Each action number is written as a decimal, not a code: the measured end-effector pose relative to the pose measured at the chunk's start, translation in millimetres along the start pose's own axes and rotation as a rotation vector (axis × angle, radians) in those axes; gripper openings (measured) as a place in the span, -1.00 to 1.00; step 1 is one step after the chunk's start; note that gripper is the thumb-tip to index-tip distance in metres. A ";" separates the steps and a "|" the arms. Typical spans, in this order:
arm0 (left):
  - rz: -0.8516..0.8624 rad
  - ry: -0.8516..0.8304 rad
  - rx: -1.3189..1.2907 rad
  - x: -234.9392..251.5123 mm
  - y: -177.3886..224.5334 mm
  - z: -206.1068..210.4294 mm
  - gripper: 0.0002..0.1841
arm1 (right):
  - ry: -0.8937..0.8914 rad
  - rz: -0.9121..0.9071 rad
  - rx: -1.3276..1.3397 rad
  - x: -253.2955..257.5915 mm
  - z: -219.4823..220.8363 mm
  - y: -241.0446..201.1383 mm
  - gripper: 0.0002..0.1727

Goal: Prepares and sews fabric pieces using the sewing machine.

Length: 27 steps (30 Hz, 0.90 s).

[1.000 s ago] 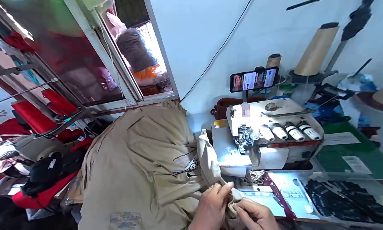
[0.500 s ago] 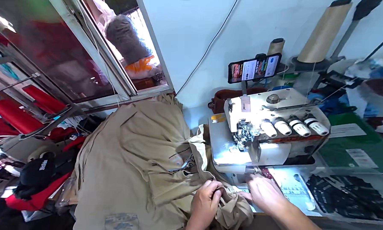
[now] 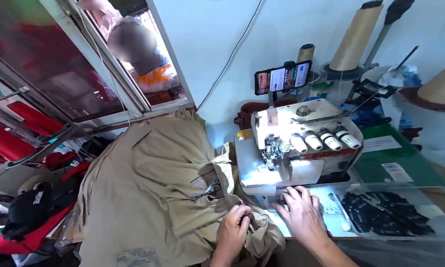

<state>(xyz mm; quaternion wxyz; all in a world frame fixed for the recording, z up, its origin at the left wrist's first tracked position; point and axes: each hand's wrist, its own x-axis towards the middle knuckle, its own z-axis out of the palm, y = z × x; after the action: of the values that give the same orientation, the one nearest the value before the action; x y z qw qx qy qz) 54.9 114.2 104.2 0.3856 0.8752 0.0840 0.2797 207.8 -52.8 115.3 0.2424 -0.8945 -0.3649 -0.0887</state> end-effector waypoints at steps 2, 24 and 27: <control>-0.001 -0.002 -0.001 0.2 0.0 0.0 -0.72 | 0.075 -0.063 0.042 -3.3 4.2 4.2 -0.44; 0.087 -0.012 -0.225 -7.8 6.4 -10.3 -0.64 | 0.026 -0.234 0.158 0.8 -0.9 1.6 -0.49; 0.093 -0.032 -0.207 -40.1 20.8 -23.8 -0.57 | 0.112 -0.309 0.417 -14.4 -21.4 -19.2 -0.36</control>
<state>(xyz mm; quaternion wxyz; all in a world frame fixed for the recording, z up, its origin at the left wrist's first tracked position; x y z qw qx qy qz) 7.0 100.4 115.2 0.4619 0.8380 0.0077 0.2905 184.5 -60.4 136.1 0.4249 -0.7525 -0.4937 -0.0971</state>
